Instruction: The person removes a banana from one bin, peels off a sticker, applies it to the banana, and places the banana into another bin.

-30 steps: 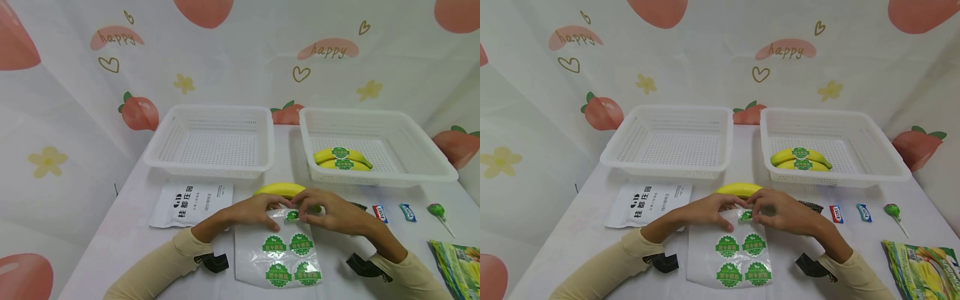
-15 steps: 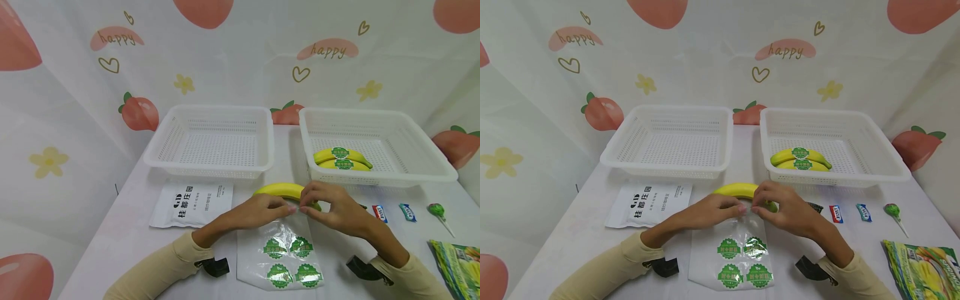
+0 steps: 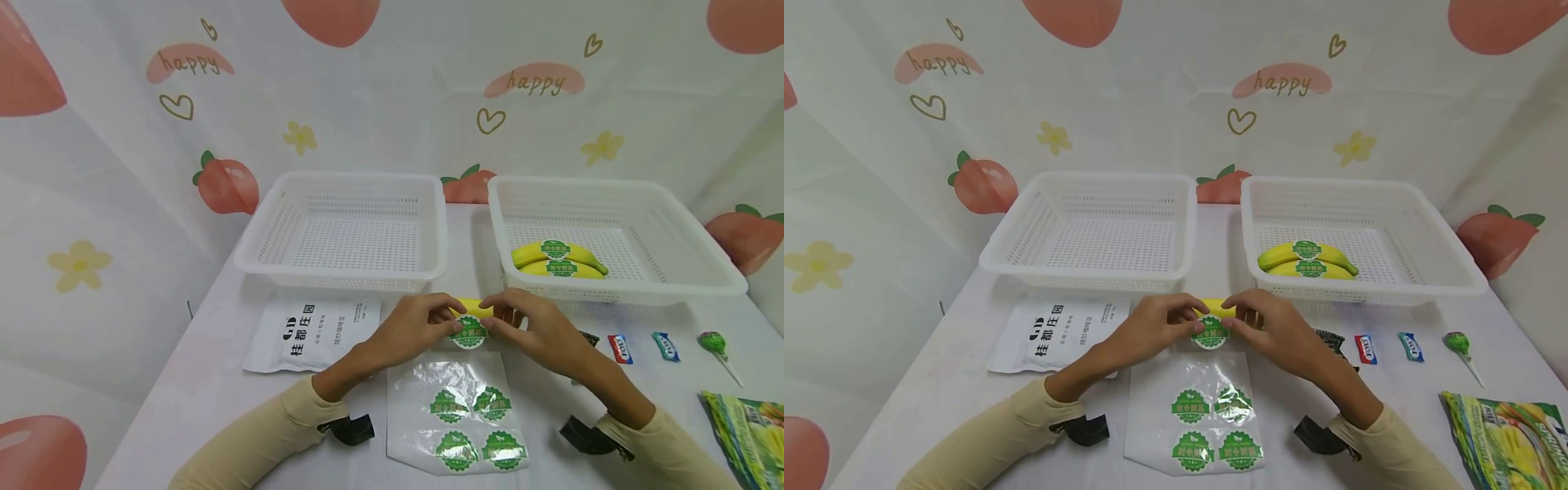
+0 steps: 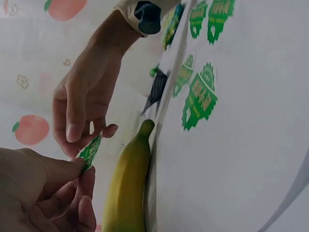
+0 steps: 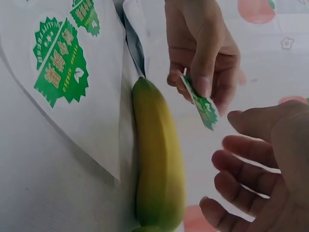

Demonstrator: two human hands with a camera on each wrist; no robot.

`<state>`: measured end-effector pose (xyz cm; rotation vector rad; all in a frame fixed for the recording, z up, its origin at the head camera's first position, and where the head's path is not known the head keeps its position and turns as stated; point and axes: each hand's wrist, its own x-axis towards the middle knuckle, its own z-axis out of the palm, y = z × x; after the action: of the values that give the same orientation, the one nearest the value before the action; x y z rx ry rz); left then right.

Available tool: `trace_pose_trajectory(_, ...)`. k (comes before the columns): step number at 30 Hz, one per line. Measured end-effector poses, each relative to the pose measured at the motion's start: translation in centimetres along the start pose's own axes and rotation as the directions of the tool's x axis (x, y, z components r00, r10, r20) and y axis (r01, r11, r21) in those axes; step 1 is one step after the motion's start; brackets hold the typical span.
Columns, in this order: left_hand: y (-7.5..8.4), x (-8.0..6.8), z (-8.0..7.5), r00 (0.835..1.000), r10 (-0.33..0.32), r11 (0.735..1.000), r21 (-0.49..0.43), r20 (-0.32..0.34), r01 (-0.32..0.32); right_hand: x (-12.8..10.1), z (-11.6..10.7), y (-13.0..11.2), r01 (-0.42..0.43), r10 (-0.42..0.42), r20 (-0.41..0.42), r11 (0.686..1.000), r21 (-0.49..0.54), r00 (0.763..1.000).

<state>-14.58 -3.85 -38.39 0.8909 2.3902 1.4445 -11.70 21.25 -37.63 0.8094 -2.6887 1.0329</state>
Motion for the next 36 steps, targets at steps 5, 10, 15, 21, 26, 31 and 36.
trace_pose_trajectory(5, -0.1, 0.6, 0.0, 0.995, 0.078, 0.995, 0.074, -0.069, -0.073, 0.7, 0.6, 0.5, -0.054, 0.054, 0.007, 0.998, 0.012, 0.999)
trace_pose_trajectory(10, -0.6, 1.3, 0.4, 0.988, 0.125, 0.976, 0.192, -0.089, -0.107, 1.1, 1.1, 0.9, -0.111, 0.112, 0.000, 0.994, 0.023, 0.994)
trace_pose_trajectory(15, -1.0, 1.9, 0.9, 0.993, 0.112, 0.931, 0.355, -0.048, -0.087, 1.2, 1.3, 1.2, -0.181, 0.181, -0.012, 0.983, 0.015, 0.983)
trace_pose_trajectory(21, -1.3, 2.6, 1.2, 0.995, 0.086, 0.905, 0.422, -0.048, -0.058, 1.5, 1.4, 1.7, -0.216, 0.216, -0.016, 0.976, 0.023, 0.976)
trace_pose_trajectory(26, -1.7, 2.7, 1.2, 0.993, 0.099, 0.911, 0.406, -0.059, -0.066, 1.6, 1.8, 2.2, -0.195, 0.195, -0.018, 0.981, 0.026, 0.981)
trace_pose_trajectory(31, -1.8, 2.6, 1.2, 0.993, 0.095, 0.917, 0.395, -0.069, -0.060, 1.5, 2.0, 2.3, -0.106, 0.105, -0.052, 0.994, -0.020, 0.993)
trace_pose_trajectory(36, -1.6, 2.4, 1.1, 0.996, 0.065, 0.936, 0.350, -0.060, -0.040, 1.4, 2.2, 2.1, 0.026, -0.027, -0.030, 0.998, -0.053, 0.999)
